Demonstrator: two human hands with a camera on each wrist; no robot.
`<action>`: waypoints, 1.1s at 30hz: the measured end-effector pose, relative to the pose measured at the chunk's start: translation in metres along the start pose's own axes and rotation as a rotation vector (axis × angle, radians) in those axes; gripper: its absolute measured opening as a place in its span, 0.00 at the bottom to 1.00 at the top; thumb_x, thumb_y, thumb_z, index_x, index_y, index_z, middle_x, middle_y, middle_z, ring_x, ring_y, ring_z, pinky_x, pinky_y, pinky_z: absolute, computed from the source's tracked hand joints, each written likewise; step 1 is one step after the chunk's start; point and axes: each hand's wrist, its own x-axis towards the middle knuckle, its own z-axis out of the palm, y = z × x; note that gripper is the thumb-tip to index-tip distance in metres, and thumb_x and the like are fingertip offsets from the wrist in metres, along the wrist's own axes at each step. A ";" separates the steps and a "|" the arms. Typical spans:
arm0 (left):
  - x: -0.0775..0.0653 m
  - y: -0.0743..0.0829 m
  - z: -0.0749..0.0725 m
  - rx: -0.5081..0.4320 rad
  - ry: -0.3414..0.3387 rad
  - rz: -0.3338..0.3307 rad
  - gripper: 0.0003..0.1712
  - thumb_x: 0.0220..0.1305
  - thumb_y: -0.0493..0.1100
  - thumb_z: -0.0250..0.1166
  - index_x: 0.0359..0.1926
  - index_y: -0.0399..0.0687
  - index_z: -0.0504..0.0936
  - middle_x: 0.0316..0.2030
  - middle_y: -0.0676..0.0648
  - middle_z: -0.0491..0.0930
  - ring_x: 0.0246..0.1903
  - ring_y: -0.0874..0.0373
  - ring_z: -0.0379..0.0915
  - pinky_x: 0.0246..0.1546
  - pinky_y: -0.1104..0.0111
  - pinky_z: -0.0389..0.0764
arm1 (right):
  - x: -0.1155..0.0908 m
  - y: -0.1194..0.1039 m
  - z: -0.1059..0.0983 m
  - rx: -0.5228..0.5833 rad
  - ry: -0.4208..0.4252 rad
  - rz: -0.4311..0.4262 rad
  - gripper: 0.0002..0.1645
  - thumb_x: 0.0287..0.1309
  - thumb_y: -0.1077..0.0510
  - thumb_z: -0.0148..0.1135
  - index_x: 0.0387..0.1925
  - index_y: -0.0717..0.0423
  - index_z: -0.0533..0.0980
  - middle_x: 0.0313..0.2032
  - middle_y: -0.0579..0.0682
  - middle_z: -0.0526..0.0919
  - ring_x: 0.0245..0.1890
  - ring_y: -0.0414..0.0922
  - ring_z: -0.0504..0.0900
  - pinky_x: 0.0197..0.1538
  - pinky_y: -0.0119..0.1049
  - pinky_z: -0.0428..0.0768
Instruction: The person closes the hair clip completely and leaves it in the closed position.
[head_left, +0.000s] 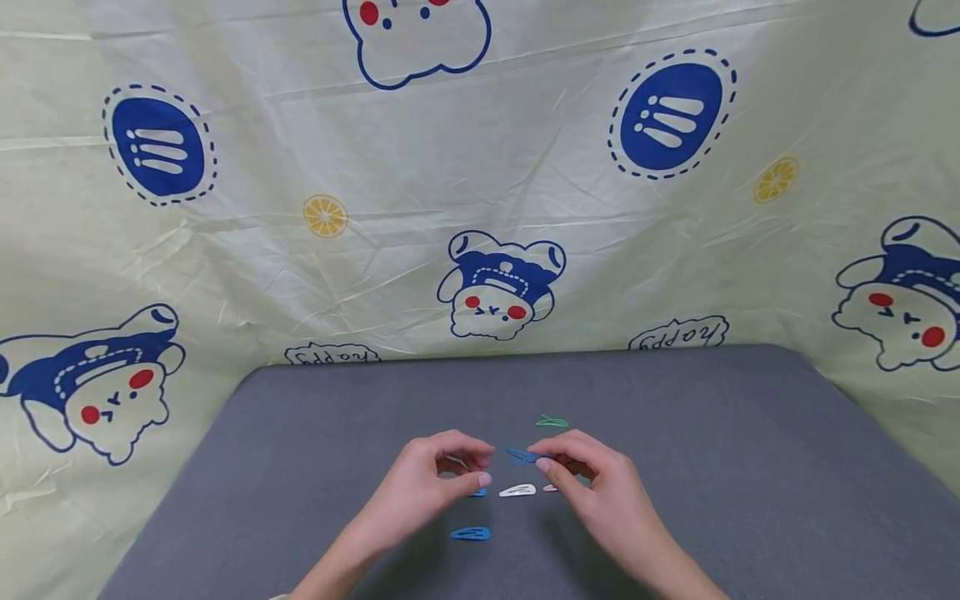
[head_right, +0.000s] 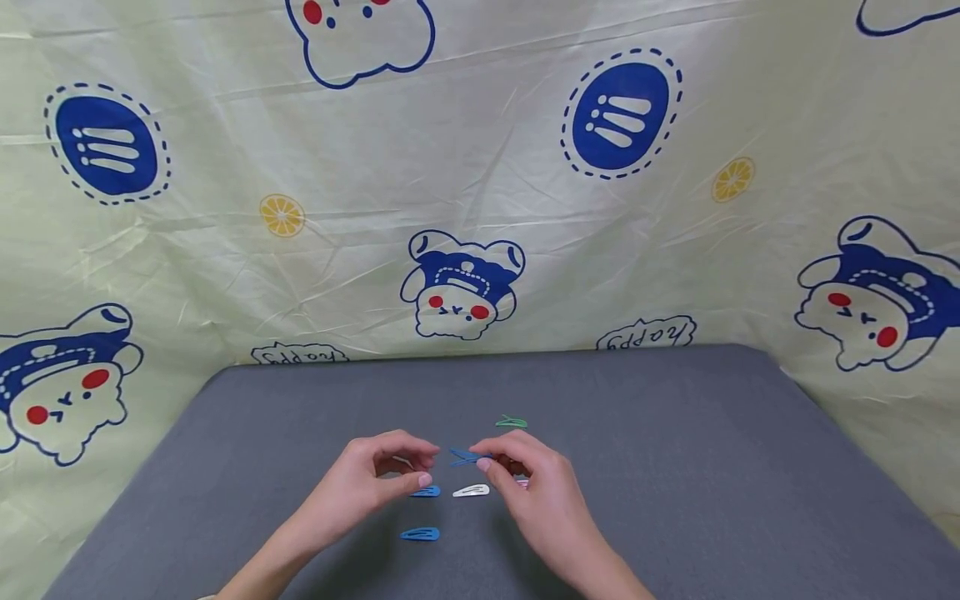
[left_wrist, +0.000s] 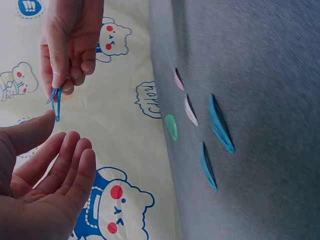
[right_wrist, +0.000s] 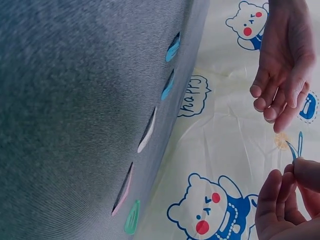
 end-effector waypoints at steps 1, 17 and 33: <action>0.000 0.001 0.000 -0.005 0.004 -0.001 0.11 0.60 0.38 0.71 0.45 0.50 0.85 0.39 0.56 0.83 0.38 0.58 0.79 0.45 0.65 0.79 | 0.000 -0.001 0.000 0.006 0.000 0.002 0.10 0.61 0.59 0.67 0.41 0.39 0.83 0.35 0.39 0.81 0.33 0.39 0.79 0.38 0.34 0.80; -0.004 0.008 0.014 0.031 0.057 0.015 0.14 0.56 0.44 0.75 0.45 0.55 0.86 0.38 0.57 0.83 0.37 0.60 0.79 0.44 0.60 0.80 | -0.006 -0.008 0.005 0.004 -0.058 0.021 0.13 0.61 0.60 0.67 0.38 0.35 0.83 0.36 0.34 0.82 0.36 0.38 0.80 0.43 0.35 0.80; -0.006 0.007 0.025 0.065 0.132 0.041 0.02 0.57 0.45 0.74 0.32 0.55 0.89 0.27 0.62 0.83 0.30 0.63 0.77 0.38 0.67 0.78 | -0.008 -0.002 0.004 0.108 -0.075 -0.005 0.06 0.60 0.54 0.68 0.38 0.37 0.84 0.37 0.37 0.84 0.36 0.41 0.81 0.41 0.36 0.80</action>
